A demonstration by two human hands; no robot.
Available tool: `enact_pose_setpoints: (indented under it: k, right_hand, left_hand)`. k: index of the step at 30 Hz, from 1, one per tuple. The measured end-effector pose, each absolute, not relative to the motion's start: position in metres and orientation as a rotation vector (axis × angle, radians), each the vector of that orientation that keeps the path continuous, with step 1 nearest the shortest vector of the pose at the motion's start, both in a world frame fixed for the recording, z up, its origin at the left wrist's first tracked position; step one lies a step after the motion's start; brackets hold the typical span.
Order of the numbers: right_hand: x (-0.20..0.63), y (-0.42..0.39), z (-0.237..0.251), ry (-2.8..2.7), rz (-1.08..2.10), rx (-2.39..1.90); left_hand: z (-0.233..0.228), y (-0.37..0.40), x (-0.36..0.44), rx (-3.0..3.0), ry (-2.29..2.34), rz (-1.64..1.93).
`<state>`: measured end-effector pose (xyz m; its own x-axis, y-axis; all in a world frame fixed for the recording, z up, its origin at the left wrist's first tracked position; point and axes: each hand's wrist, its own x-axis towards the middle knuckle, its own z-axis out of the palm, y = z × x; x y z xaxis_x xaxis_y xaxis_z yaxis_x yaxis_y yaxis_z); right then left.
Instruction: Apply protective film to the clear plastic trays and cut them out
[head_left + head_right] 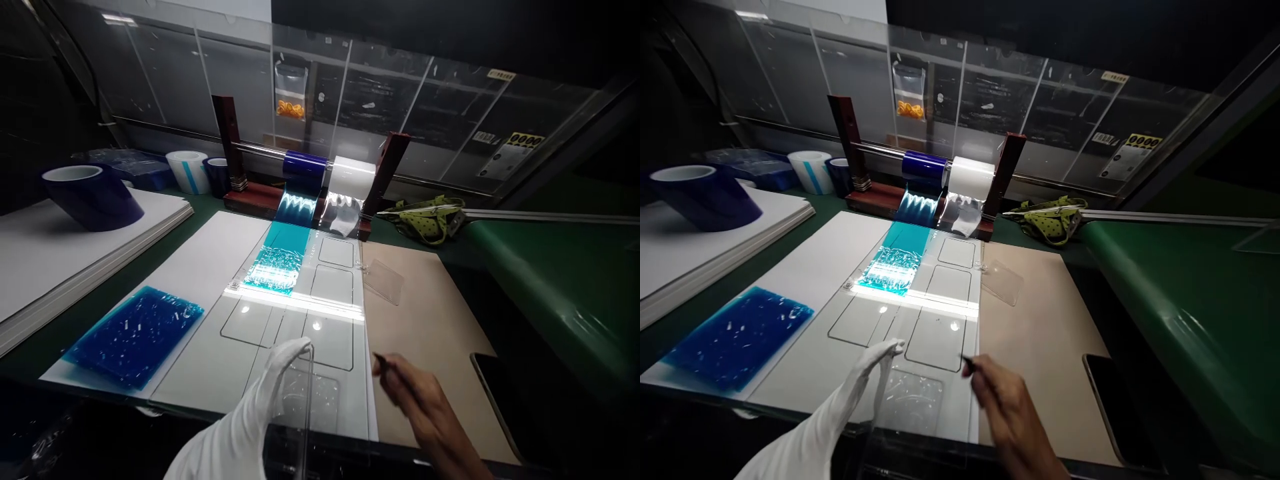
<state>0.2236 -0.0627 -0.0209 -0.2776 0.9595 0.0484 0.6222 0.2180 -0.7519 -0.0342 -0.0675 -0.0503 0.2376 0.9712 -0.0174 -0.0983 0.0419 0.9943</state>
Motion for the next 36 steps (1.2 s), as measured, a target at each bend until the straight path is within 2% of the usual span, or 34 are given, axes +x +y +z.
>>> enact_pose_setpoints:
  k: [2,4,11,20,27,36]
  right_hand:
    - [0.202,-0.081,-0.003,-2.056,0.947,-1.175]
    - [0.187,-0.095,0.007,-2.097,0.967,-1.073]
    - [0.173,-0.108,0.009,-2.274,1.134,-1.25]
    - [0.173,-0.105,-0.008,-2.351,1.07,-1.178]
    - [0.169,-0.106,-0.039,-2.199,0.815,-1.098]
    - [0.188,-0.113,-0.026,-2.132,0.701,-1.198]
  left_hand:
    - [-0.046,-0.079,-0.042,1.284,0.956,1.025]
    - [-0.044,-0.091,-0.051,1.345,0.941,0.988]
    - [-0.055,-0.111,-0.063,1.671,0.983,0.864]
    - [-0.056,-0.113,-0.061,1.81,0.98,0.749]
    - [-0.042,-0.101,-0.048,1.911,0.946,0.649]
    - [-0.011,-0.079,-0.023,1.983,0.891,0.571]
